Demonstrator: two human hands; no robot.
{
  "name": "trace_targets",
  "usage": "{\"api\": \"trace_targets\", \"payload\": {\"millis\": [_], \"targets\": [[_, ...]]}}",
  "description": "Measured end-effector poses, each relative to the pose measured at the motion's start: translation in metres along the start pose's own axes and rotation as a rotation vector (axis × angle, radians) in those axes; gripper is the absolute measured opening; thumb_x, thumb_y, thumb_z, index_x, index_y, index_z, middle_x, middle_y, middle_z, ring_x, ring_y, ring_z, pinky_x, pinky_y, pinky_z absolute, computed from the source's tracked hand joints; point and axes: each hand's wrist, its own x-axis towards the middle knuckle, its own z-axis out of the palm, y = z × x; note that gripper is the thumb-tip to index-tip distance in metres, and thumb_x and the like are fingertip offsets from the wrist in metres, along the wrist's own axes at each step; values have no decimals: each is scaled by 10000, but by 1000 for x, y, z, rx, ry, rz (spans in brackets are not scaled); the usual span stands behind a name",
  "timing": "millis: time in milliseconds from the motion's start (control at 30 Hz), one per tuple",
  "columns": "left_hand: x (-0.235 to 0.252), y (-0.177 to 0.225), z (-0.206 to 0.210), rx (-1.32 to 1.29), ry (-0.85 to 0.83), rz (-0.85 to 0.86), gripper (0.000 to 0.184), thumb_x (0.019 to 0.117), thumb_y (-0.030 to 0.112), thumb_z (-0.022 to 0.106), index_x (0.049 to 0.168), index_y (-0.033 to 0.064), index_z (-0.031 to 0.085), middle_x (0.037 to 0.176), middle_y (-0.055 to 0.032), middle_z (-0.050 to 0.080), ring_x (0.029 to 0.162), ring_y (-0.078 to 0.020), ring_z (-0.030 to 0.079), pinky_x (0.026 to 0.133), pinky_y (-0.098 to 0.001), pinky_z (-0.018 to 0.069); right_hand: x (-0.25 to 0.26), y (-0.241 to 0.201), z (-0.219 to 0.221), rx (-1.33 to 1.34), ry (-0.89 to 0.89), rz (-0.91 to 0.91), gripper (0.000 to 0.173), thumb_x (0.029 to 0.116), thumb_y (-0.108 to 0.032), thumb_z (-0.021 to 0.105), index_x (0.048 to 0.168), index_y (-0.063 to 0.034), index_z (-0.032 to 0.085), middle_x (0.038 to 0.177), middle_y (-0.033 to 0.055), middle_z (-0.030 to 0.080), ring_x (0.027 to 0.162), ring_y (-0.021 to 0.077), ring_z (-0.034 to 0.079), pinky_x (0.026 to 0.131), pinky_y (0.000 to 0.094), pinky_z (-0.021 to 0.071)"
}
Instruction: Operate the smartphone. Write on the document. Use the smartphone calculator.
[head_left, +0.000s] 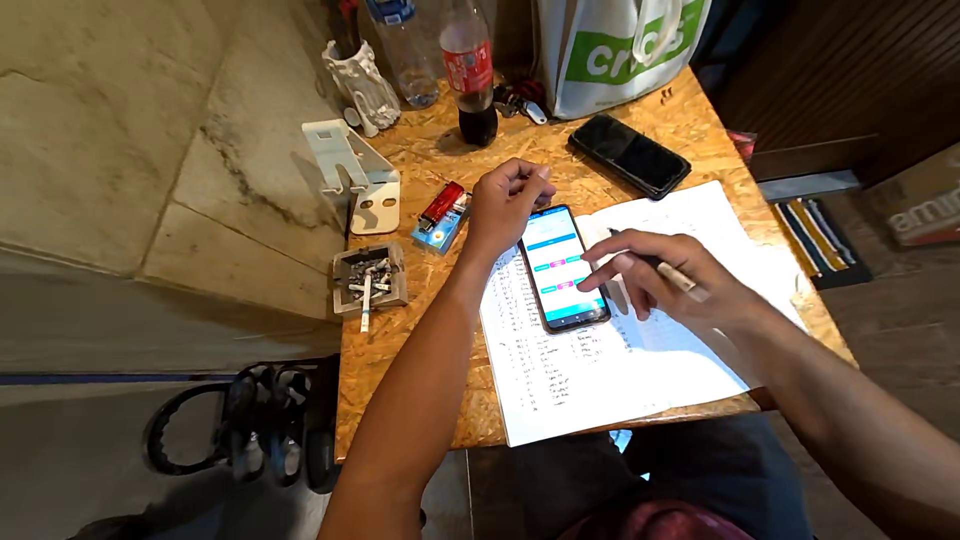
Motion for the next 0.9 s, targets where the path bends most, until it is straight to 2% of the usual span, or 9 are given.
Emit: {"api": "trace_targets", "payload": {"millis": [100,200,467,567,700,900], "targets": [[0,0,0,-1,5,0,189,1045,176,605,1077,-3,658,938,-101,774,852,-208,771,810,-382,656,1,6,5,-150,-15,-56,255,1068,-197,491,1180,-81,689,944,-42,753,548,-10,564,453,164,474],[1,1,0,1,-2,-5,193,1048,178,601,1088,-1,658,946,-99,774,858,-209,770,814,-385,655,2,7,6,-262,30,-44,234,1056,-206,508,1166,-114,692,950,-70,739,603,-18,586,504,169,504],[0,2,1,4,2,-11,192,1047,174,601,1094,-4,658,950,-100,773,861,-206,769,821,-378,653,2,2,1,-136,197,-25,225,1038,-167,507,1155,-79,678,953,-4,728,552,55,596,444,220,519],[0,1,1,-5,-3,-10,193,1045,173,605,1094,-6,658,954,-105,773,862,-211,770,823,-382,654,1,2,-2,-127,182,-25,206,1026,-148,515,1142,-78,671,979,-1,736,546,49,585,432,209,499],[0,2,1,3,-1,-14,187,1046,171,604,1089,-2,658,951,-101,773,859,-206,770,819,-376,654,1,5,5,-149,96,-19,187,1014,-152,544,1112,-88,689,900,-32,728,538,16,570,439,183,491],[0,1,1,9,-1,-4,187,1045,177,604,1087,4,663,946,-96,774,860,-207,769,821,-379,653,3,6,10,-234,150,45,230,1004,-147,523,1163,-127,688,794,-39,666,516,46,555,443,228,507]]}}
